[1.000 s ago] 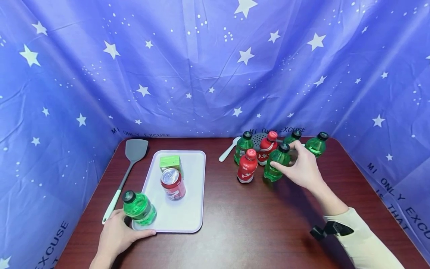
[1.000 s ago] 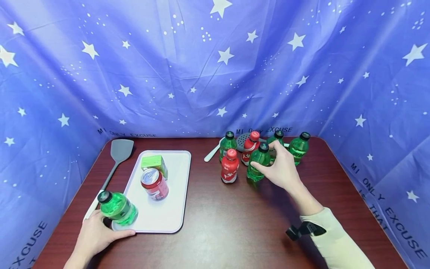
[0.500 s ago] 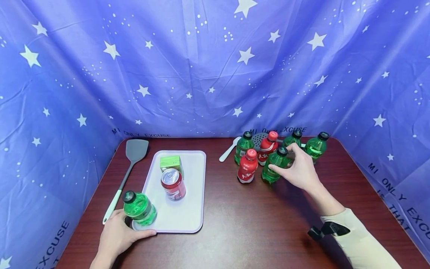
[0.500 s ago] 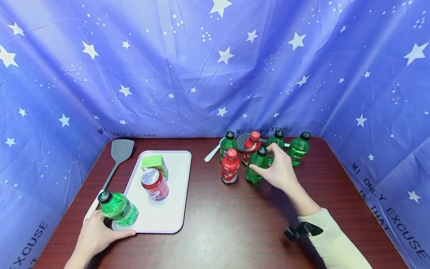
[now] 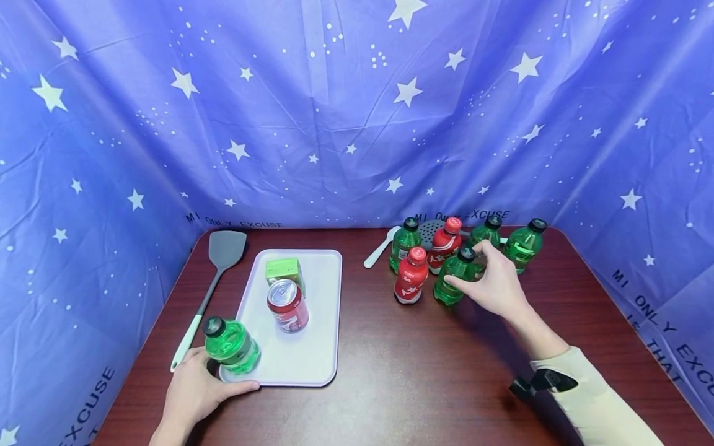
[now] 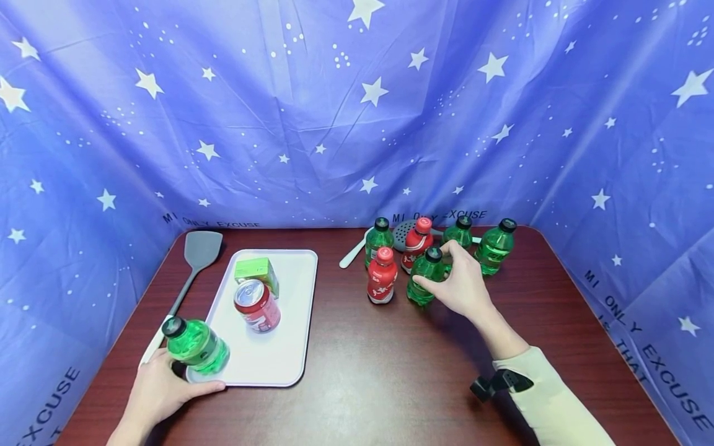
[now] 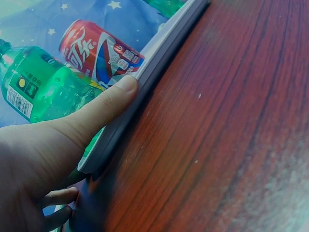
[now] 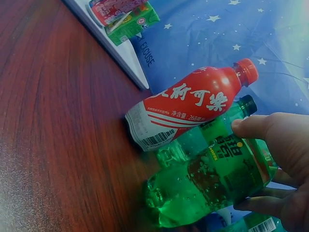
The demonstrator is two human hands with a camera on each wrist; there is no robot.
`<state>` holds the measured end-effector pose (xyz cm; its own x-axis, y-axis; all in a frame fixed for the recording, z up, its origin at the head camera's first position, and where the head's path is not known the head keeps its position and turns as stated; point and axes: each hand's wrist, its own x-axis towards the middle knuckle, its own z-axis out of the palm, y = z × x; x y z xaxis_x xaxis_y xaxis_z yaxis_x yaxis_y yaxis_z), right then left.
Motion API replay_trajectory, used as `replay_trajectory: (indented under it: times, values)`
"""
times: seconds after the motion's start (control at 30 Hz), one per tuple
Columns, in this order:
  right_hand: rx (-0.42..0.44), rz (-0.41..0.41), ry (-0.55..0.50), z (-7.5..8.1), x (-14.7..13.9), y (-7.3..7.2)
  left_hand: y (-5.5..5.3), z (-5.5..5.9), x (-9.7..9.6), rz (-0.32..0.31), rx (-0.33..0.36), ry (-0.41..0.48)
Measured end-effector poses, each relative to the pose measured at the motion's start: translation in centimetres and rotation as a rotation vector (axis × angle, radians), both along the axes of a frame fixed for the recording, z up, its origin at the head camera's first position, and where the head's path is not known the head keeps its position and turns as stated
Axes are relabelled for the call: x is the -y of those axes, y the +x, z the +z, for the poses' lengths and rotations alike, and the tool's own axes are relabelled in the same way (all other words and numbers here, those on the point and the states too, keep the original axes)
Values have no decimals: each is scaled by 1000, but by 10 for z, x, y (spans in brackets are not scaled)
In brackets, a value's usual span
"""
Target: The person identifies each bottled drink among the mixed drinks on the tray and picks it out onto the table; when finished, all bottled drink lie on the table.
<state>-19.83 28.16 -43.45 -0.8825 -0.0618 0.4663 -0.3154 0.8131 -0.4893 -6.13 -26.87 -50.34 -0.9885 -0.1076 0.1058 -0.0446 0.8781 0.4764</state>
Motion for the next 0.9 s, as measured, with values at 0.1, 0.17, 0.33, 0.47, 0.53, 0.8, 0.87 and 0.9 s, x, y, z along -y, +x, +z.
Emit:
replay_trajectory:
  times: [0.1,0.17,0.33,0.47,0.53,0.8,0.87,0.9]
  values:
    - [4,-1,6,-1,-1,-1,-1,1,0,0,6,-2]
    - [4,1,6,-1,-1,-1,-1,1,0,0,9,-3]
    - [12,12,9,-1,0,-1,-1,0,0,0,8,3]
    - [10,15,4,4,0,-1,-2,0,0,-6,7,6]
    - [-2,21,-13,10,-1,-1,-2,0,0,-7,6,5]
    - [-112,79,-140,56,13,-6,-1,0,-1,8,33,1]
    - [-135,108,-166,69,22,-6,-2,0,-1,11,45,3]
    - [-145,123,-174,75,27,-5,-2,0,-1,11,47,4]
